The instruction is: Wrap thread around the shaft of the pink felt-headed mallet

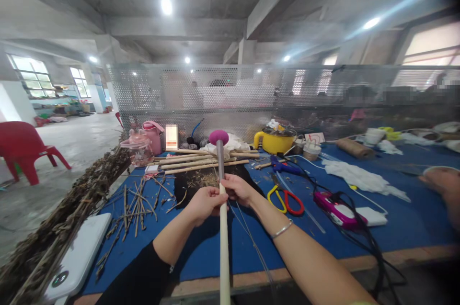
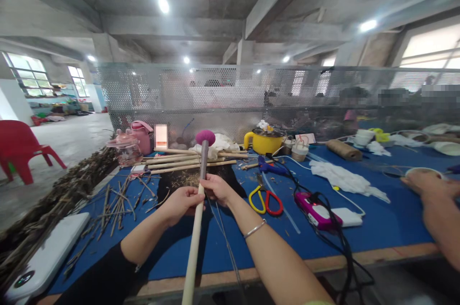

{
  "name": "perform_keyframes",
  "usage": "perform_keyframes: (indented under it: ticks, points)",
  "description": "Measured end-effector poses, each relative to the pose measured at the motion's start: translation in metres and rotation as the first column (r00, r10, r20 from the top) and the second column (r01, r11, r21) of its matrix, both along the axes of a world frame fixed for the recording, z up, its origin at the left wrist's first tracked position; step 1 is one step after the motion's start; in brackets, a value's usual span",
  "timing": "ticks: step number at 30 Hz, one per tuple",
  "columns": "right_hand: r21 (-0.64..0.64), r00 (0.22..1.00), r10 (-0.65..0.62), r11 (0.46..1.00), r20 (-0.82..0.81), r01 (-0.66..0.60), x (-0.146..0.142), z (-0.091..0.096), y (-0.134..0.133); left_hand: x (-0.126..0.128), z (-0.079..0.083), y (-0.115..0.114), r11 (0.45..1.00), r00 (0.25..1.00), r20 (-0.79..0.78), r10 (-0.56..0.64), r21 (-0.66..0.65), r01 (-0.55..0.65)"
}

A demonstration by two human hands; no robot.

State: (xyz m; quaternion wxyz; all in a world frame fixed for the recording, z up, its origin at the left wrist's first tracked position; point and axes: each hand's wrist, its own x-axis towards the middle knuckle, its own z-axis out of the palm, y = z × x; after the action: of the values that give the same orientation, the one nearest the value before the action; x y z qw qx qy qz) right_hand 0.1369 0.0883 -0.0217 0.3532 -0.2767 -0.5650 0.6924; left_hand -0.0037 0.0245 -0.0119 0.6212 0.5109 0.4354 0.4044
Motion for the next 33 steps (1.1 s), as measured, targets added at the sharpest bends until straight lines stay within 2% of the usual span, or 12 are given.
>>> perform_keyframes:
  ticks: [4, 6, 9, 11, 15, 19, 22, 24, 26, 27, 29, 33]
  points:
    - [0.016, 1.0, -0.007, 1.0, 0.028, 0.007, 0.001, 0.004, -0.002, -0.001, 0.003, -0.002, 0.994, 0.995, -0.004, -0.097, -0.051, 0.097]
    - [0.042, 0.996, -0.037, 0.999, 0.086, 0.034, -0.001, 0.001, -0.002, -0.001, -0.002, 0.0, 0.999, 0.994, -0.107, -0.032, -0.023, 0.03]
    - [0.074, 0.995, -0.033, 0.997, 0.09, 0.027, -0.005, -0.006, 0.0, -0.001, -0.01, 0.004, 0.99, 0.954, -0.265, 0.14, 0.069, -0.126]
    - [0.07, 0.997, -0.016, 0.998, 0.07, 0.011, -0.007, -0.009, 0.0, -0.001, -0.013, 0.005, 0.984, 0.941, -0.293, 0.171, 0.093, -0.15]
    - [0.02, 0.998, -0.032, 0.999, 0.058, 0.031, -0.005, -0.007, 0.001, -0.001, -0.008, 0.005, 0.991, 0.983, -0.133, 0.128, 0.062, -0.12]
    - [-0.058, 1.0, 0.008, 0.998, -0.028, -0.01, 0.0, 0.0, -0.001, -0.003, 0.004, 0.001, 0.998, 0.997, 0.066, -0.045, -0.031, 0.047]
    - [-0.065, 0.999, 0.027, 0.997, -0.028, -0.028, 0.001, -0.001, 0.0, -0.004, 0.007, -0.002, 0.987, 0.986, 0.098, -0.132, -0.083, 0.14]
    - [-0.026, 1.0, 0.006, 1.0, 0.024, -0.005, 0.0, -0.005, 0.002, -0.002, 0.005, -0.002, 0.997, 0.997, -0.043, -0.063, -0.054, 0.061]
    - [0.017, 0.997, -0.007, 1.0, 0.079, 0.005, -0.002, -0.009, 0.004, 0.0, 0.0, -0.002, 0.985, 0.961, -0.243, 0.133, 0.14, -0.101]
    - [0.033, 0.996, -0.005, 0.999, 0.093, 0.001, -0.002, -0.011, 0.005, 0.001, -0.002, -0.002, 0.95, 0.922, -0.305, 0.241, 0.266, -0.16]
    - [0.041, 0.996, 0.001, 0.999, 0.09, -0.005, -0.003, -0.012, 0.005, 0.004, -0.004, -0.001, 0.872, 0.858, -0.343, 0.382, 0.442, -0.211]
    - [-0.052, 0.999, -0.004, 0.999, 0.038, 0.006, -0.002, -0.008, 0.003, 0.007, -0.003, 0.0, 0.825, 0.822, -0.33, 0.464, 0.499, -0.265]
